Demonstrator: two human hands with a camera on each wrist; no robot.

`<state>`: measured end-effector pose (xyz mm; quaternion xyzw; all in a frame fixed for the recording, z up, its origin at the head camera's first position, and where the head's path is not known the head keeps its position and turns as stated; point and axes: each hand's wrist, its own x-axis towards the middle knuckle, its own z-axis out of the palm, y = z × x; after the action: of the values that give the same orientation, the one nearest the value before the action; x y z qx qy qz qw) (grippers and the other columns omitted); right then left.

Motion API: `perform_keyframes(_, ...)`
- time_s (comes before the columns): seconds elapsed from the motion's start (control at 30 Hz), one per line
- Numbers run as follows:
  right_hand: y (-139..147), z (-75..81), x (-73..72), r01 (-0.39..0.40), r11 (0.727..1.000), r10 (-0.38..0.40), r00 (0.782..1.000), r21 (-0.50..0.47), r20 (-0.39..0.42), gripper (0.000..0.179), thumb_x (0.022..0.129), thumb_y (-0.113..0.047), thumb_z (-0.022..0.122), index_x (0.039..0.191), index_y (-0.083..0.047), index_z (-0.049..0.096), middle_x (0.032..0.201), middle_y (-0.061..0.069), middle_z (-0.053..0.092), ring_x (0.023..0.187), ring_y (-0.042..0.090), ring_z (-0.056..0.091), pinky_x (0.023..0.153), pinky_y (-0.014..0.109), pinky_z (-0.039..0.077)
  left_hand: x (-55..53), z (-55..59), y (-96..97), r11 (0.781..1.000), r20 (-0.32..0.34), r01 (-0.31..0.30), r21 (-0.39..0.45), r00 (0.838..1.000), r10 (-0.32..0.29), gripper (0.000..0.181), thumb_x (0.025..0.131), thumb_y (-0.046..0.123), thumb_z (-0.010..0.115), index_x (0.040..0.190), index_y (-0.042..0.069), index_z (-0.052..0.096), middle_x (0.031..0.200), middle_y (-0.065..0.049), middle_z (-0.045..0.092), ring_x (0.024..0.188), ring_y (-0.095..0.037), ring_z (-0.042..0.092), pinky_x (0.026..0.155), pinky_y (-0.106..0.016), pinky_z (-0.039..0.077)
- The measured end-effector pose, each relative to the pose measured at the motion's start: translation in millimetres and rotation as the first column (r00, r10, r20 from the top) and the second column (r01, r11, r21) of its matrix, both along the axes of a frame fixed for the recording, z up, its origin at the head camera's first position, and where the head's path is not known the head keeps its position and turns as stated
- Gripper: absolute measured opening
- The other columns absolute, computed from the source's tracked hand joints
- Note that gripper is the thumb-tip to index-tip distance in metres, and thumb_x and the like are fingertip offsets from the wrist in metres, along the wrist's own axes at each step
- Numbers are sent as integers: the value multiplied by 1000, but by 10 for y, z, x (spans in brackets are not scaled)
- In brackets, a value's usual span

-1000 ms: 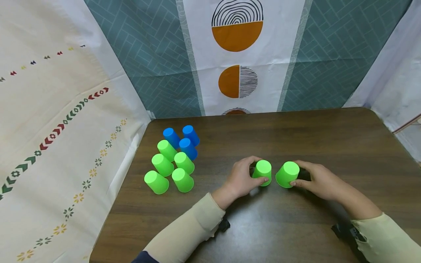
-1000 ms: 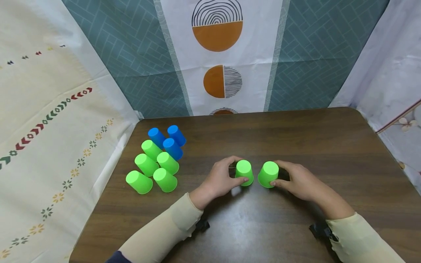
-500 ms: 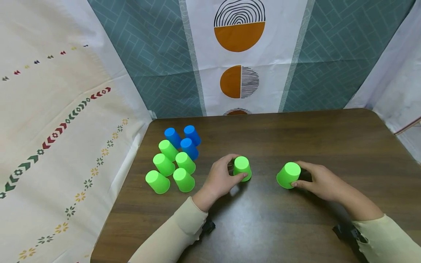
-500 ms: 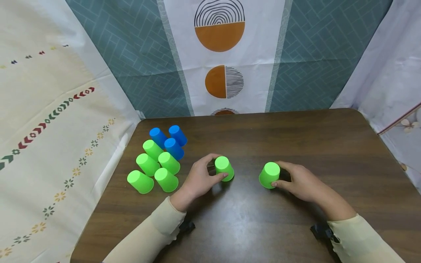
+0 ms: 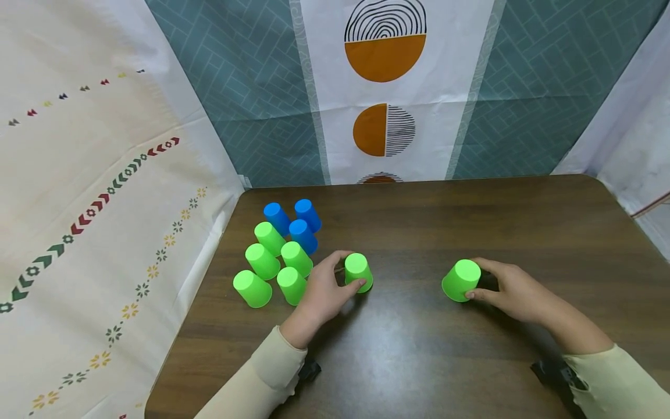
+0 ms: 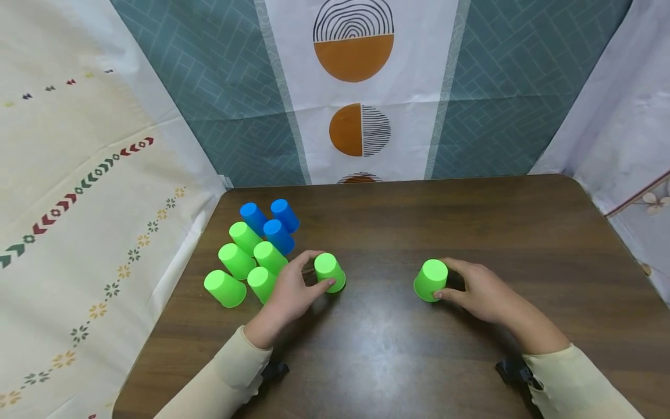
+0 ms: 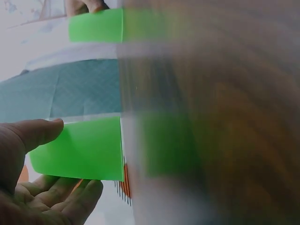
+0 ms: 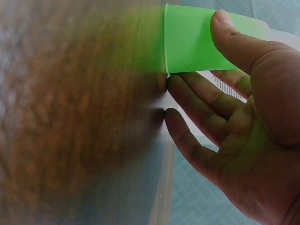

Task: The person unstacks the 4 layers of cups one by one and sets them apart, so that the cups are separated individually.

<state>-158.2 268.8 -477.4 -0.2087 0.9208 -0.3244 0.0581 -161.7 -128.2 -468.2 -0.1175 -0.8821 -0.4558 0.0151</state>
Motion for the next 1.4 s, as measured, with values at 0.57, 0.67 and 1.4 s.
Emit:
perform_keyframes(0.57,-2,-9,4,3,1000,-3,1000,-8,-13,64,89,-38,84,141,-8,60,131,10,69,125,43,62,98,70,48,166,8,-280,998,-13,-22,-59,1000,21,52,92,10,82,137,2,58,130,-12,67,126,-31,61,108,-52,49)
perform_keyframes(0.67,-5,-9,1,3,1000,-3,1000,-9,-10,65,89,-40,83,141,-8,60,131,11,69,125,44,62,98,70,48,161,-5,-297,997,-13,-31,-66,999,30,51,92,10,82,137,2,58,129,-12,67,125,-31,61,108,-52,49)
perform_keyframes(1.4,3,-13,-3,9,1000,-9,1000,8,-12,66,89,-40,84,141,-7,60,131,11,69,124,43,62,98,69,48,164,-29,-281,996,-59,-47,-82,997,42,49,90,9,82,132,0,59,124,-13,68,120,-32,63,105,-51,51)
